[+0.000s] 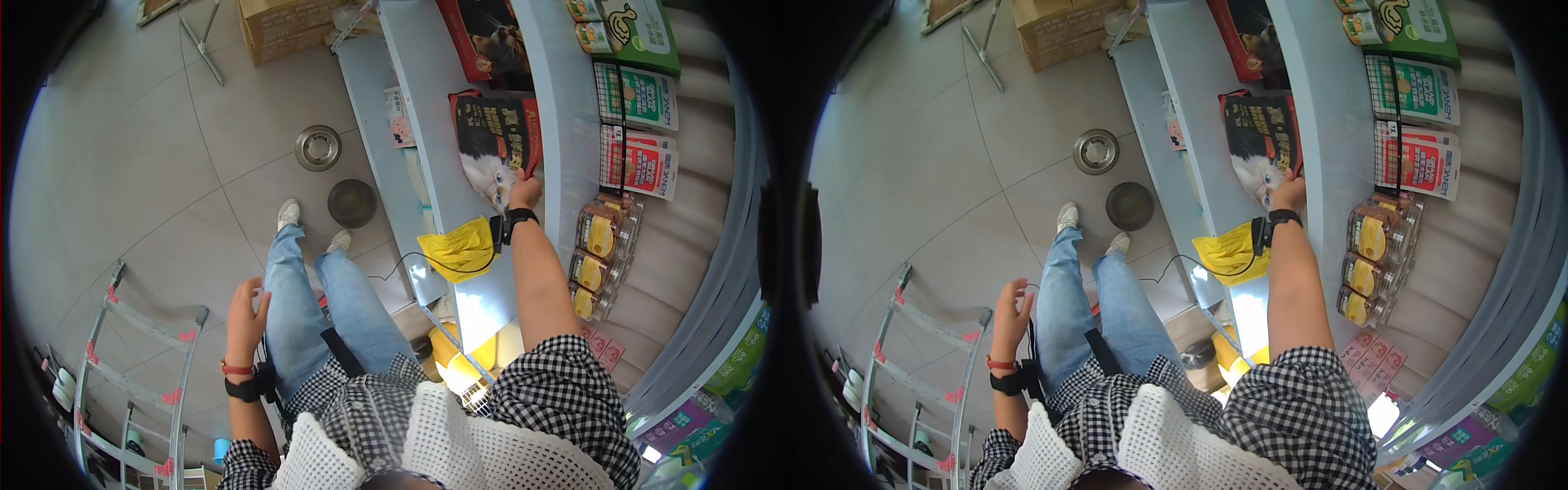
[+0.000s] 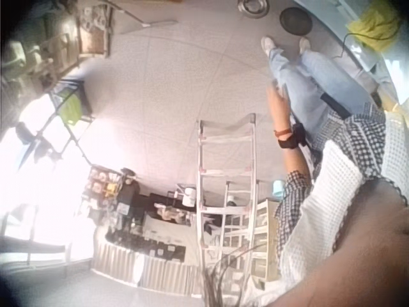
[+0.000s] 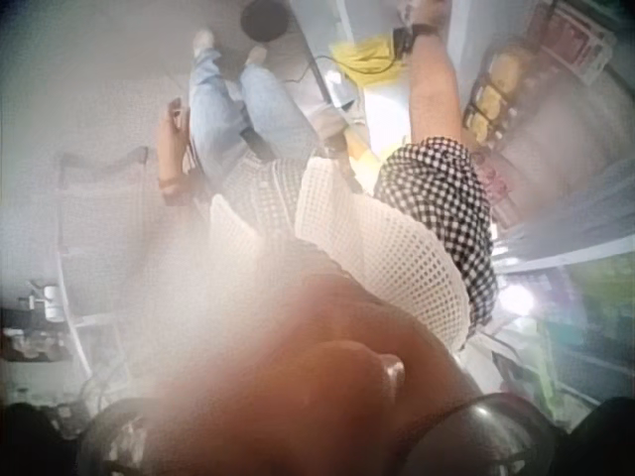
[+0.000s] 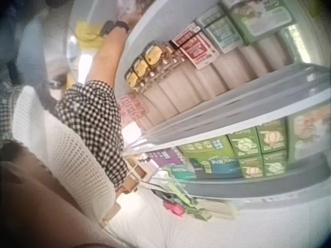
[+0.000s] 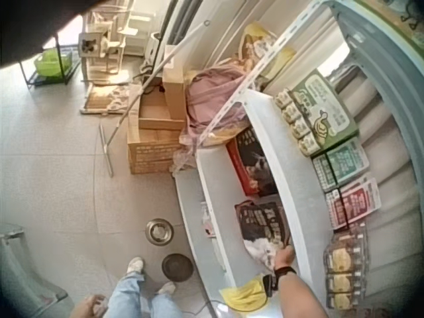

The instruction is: Using a yellow cloth to wipe down white shelves in a pet shop.

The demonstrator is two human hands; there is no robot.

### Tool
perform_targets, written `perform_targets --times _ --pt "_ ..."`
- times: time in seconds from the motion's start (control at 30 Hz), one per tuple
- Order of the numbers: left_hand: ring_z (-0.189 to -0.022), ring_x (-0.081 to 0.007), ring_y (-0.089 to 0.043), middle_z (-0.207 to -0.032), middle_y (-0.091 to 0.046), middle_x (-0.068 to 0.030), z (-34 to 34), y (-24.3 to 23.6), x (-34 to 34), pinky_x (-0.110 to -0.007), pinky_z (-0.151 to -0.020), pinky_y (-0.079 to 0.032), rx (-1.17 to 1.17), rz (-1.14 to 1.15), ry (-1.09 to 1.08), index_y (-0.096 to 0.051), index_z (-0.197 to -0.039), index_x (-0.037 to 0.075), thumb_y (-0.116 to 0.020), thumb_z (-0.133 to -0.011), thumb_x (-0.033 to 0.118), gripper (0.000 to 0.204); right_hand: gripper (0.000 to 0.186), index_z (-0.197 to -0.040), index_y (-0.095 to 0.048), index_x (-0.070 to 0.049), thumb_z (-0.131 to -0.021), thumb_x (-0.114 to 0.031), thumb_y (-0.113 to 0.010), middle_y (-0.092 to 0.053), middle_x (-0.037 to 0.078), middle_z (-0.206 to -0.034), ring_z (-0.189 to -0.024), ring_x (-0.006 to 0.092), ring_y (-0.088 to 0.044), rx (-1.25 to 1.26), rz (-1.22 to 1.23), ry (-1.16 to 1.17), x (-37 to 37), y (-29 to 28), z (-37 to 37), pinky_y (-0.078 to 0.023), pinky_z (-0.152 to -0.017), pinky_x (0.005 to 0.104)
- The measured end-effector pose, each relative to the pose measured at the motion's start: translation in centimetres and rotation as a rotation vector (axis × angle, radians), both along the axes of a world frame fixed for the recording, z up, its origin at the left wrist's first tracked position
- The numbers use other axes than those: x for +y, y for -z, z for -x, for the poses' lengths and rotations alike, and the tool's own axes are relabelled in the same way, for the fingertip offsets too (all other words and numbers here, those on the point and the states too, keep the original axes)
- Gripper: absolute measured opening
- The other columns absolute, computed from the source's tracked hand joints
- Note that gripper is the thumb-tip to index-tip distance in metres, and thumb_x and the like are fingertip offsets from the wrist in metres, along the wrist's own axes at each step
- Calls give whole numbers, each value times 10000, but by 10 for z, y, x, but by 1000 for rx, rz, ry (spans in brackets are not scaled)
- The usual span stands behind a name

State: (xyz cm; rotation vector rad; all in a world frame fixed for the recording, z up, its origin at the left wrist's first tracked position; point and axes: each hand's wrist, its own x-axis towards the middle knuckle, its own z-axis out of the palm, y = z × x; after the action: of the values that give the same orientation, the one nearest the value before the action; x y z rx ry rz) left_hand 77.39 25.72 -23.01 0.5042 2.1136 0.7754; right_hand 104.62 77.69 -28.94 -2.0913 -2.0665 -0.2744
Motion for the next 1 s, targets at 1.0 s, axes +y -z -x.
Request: perform_targets --times 1.0 --pt "-1197 -258 -403 -1370 -350 -93 -91 39 359 -378 -964 -372 402 -829 588 -688 -884 81 -724 -621 61 267 203 -958 -672 -77 -786 -180 -645 -650 139 -838 -731 281 -644 435 420 -479 -80 -46 -50 -488 -647 294"
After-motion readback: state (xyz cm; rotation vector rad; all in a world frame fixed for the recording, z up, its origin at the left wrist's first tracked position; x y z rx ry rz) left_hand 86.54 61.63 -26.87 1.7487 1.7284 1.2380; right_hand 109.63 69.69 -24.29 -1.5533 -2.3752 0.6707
